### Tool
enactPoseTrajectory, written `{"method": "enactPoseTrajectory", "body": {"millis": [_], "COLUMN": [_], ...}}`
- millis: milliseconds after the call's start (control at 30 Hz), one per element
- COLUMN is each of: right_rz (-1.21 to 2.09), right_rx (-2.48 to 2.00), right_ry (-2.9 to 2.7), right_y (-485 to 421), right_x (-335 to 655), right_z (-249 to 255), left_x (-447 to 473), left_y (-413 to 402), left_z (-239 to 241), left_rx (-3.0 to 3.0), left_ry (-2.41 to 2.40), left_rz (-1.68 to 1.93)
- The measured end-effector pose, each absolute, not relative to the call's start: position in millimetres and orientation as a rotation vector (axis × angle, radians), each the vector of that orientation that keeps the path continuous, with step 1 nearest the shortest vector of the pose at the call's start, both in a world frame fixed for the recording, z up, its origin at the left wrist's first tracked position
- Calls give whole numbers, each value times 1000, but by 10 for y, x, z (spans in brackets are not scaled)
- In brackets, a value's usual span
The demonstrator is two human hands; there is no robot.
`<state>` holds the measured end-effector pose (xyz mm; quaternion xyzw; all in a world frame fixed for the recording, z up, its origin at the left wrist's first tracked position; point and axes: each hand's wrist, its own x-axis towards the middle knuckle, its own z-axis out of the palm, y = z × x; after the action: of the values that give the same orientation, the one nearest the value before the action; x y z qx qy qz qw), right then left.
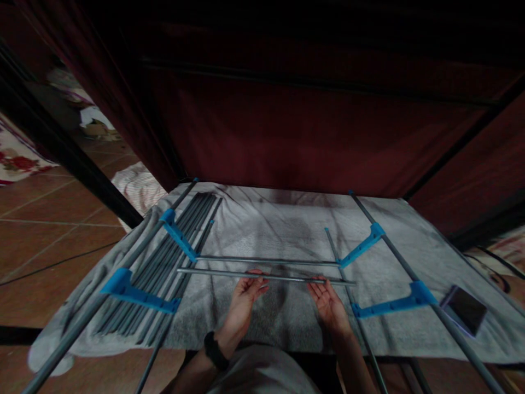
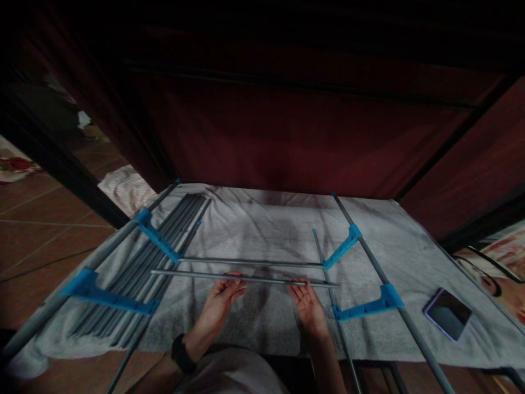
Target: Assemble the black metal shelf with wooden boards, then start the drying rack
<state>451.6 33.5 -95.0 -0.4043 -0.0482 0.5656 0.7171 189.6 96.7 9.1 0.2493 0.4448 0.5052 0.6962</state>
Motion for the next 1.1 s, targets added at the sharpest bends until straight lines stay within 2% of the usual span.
{"method": "enactPoseTrajectory", "body": {"millis": [400,733,1100], "right_rz": [1326,1271,1230], "right_rx": [-818,-841,-940], "right_ry": [-114,-61,-118], "right_y": [294,319,329], "right_x": [4481,4546,4498], "right_z": [-816,-938,-1029], "left_x": [1922,1700,1573], "left_y": [961,1177,1371], "left_z": [600,1054,1302], "left_rx": [816,1015,1140], "left_ry": [975,983,994], "left_rz": [1207,1375,1537]}}
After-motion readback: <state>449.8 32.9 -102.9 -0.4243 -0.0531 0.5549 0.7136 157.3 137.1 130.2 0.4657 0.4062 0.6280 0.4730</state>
